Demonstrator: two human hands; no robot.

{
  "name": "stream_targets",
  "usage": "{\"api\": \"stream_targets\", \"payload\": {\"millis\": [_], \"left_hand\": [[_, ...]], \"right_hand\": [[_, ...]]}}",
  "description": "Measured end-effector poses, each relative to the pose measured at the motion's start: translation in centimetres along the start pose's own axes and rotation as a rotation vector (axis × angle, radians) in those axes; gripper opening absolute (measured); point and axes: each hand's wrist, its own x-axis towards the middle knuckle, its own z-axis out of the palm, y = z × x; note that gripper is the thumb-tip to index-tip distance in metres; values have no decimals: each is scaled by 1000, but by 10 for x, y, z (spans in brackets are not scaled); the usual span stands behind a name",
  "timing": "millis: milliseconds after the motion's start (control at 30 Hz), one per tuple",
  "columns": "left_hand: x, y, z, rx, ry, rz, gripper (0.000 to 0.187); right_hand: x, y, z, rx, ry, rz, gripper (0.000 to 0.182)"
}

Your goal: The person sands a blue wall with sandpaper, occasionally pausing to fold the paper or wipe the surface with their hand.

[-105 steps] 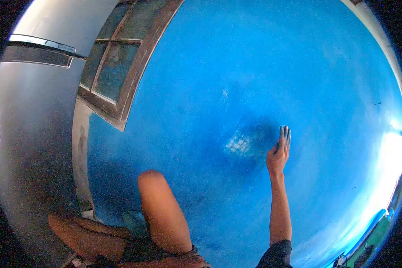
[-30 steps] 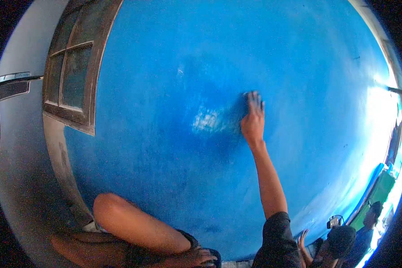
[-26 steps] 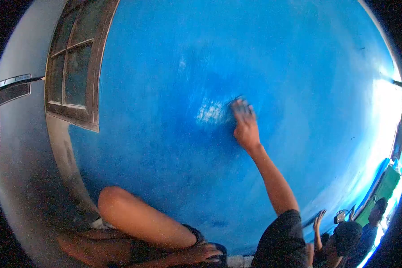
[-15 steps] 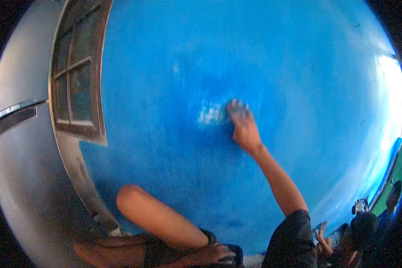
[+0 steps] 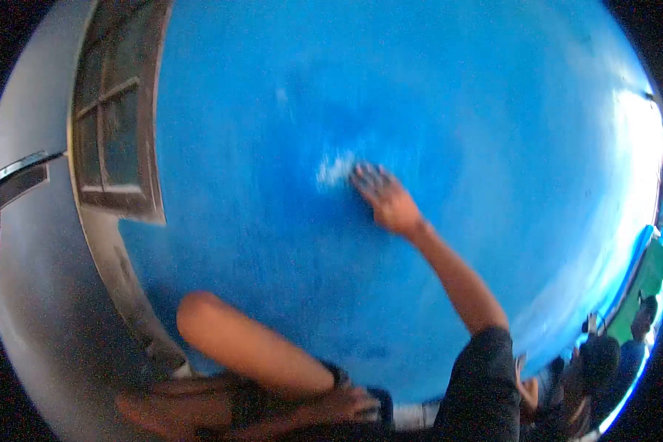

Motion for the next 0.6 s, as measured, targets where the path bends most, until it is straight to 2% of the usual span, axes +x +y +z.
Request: {"api": "stream_targets", "payload": {"millis": [33,67,100,233,267,333,367,433,500,567,600], "left_hand": [[-4,6,14,-44,-46,8,58],[-1,-4,17,-136,24,53,58],[3,-10,15,-218,110,96,57],[10,-16,33,-252,150,117,53],[11,-21,39,-243,148,114,53],[9,-16,41,-156,202,111,53],[9,-12,41,-158,205,109,53],[10,-12,34,-186,164,114,52],[14,-15,31,-185,209,119,52],[17,-14,46,-210,243,120,51],[21,-17,51,-230,236,128,50]], "right_hand": [[7,8,-5,10,-14,-27,80],[15,14,-12,23,-15,-1,80],[26,25,-23,-5,64,93,78],[47,20,-18,-103,235,325,73],[46,15,-13,-104,245,327,73],[41,0,-6,-50,54,-65,73],[37,-4,-6,3,-11,-134,74],[44,12,-10,-15,14,-163,74],[61,30,-18,-27,41,-199,75],[72,34,-26,-89,90,87,75],[69,28,-17,-82,85,85,75]]}}
